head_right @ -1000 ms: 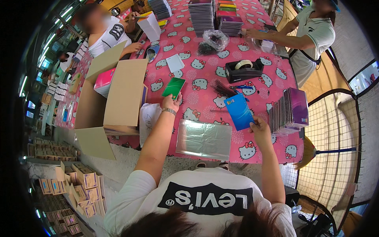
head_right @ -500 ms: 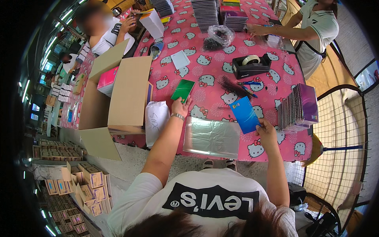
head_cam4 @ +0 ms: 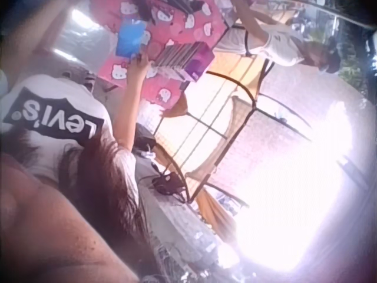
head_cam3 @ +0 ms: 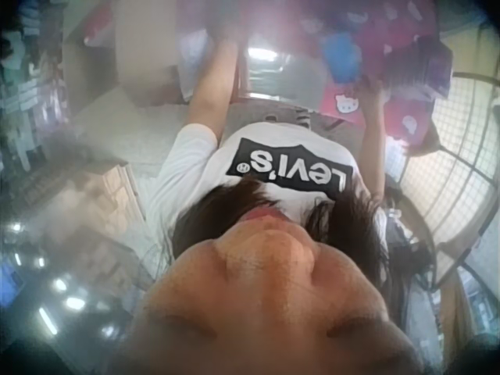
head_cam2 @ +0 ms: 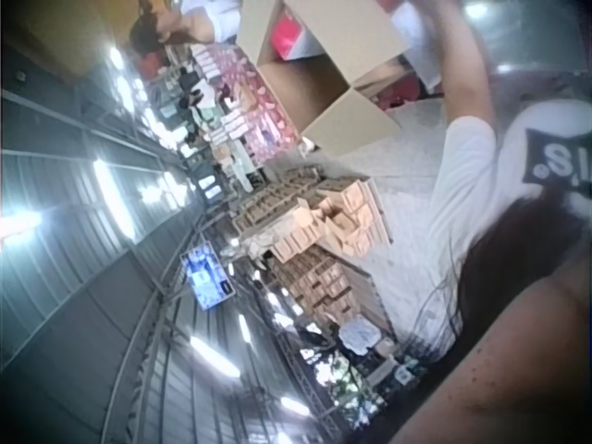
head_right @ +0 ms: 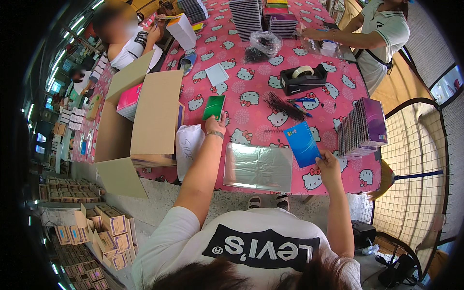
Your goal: The person picks up several small spiral notebooks, places them into plastic sleeves, and سپس packs them into cardboard boxes.
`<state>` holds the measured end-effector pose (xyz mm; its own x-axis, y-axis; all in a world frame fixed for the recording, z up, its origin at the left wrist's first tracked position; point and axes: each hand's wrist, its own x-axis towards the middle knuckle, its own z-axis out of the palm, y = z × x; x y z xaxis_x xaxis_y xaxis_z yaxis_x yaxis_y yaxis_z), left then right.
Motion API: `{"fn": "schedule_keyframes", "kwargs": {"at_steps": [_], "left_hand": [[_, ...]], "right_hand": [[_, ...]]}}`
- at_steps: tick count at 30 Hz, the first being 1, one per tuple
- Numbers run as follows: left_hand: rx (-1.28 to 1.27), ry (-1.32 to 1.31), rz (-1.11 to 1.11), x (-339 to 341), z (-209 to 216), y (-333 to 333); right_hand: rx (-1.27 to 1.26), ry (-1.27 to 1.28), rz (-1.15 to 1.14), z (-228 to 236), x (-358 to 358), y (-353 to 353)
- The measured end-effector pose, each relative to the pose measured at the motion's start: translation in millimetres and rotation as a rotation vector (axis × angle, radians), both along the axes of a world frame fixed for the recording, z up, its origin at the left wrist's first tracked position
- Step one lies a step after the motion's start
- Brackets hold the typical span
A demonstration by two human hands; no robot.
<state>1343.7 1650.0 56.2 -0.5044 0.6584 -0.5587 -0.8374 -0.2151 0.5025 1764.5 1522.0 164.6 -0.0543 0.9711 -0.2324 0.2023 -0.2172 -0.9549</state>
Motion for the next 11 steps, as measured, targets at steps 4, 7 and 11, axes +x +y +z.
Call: {"fn": "schedule_keyframes", "kwargs": {"at_steps": [4,7,11], "left_hand": [[0.096,-0.066,0.095,-9.5,-8.9,3.2],[0.019,0.022,0.095,-15.6,-13.3,8.4],[-0.172,0.073,0.064,-5.5,3.3,15.7]], "right_hand": [[0.019,-0.029,0.015,8.7,-7.2,3.7],[0.073,0.017,0.052,25.8,-33.5,24.3],[0.076,0.072,0.136,38.1,-76.9,85.6]]}}
